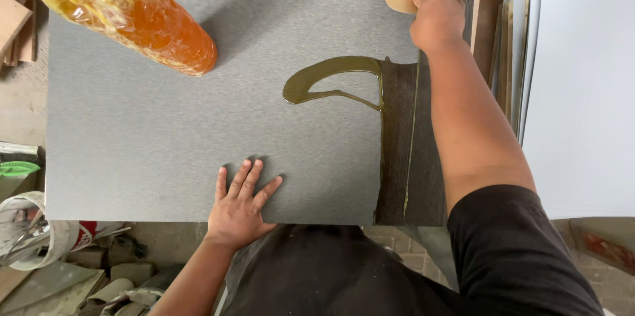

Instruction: The person applies liquid adhesive from a bottle onto a laminate sheet and spreads it across the surface with a scraper by hand.

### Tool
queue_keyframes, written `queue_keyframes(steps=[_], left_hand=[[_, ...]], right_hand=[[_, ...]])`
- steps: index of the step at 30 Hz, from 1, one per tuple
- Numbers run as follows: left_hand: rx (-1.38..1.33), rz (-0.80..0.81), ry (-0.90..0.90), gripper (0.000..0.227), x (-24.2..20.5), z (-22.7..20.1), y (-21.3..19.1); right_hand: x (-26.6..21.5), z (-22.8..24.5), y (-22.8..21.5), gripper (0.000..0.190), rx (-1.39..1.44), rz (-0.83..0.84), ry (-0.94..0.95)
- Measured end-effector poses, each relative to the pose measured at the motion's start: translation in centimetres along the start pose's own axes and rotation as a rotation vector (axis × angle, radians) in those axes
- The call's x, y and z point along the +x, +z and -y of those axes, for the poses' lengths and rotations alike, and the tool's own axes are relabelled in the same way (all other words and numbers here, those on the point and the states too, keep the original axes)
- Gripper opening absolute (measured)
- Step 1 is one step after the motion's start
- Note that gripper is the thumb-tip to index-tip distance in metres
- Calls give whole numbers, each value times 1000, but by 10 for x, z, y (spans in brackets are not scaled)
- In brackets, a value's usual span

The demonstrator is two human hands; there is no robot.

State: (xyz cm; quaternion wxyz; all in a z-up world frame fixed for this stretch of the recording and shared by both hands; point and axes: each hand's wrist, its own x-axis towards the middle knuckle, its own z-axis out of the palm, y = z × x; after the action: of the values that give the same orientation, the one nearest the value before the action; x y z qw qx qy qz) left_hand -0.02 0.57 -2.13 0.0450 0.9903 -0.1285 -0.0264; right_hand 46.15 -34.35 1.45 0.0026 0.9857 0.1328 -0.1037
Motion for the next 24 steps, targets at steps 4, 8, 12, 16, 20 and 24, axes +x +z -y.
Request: queue_keyframes(steps=[4,8,12,16,20,24], left_hand=[[-21,-21,8,105,0,-1,-2],[8,19,-6,112,0,0,1],[4,11,-12,109,-2,-1,1],[7,-13,1,111,-1,-2,-6],[10,21,-19,106,0,-1,-3],[10,25,-17,107,-1,-4,-3]], right_hand=[[1,1,3,80,-11,30,16],[3,-1,1,83,21,17,3],[2,4,-7,83,11,87,50],[2,6,-10,78,-5,92,59],[-1,9,-15,78,23,84,43],[-5,13,-22,82,-1,143,76]])
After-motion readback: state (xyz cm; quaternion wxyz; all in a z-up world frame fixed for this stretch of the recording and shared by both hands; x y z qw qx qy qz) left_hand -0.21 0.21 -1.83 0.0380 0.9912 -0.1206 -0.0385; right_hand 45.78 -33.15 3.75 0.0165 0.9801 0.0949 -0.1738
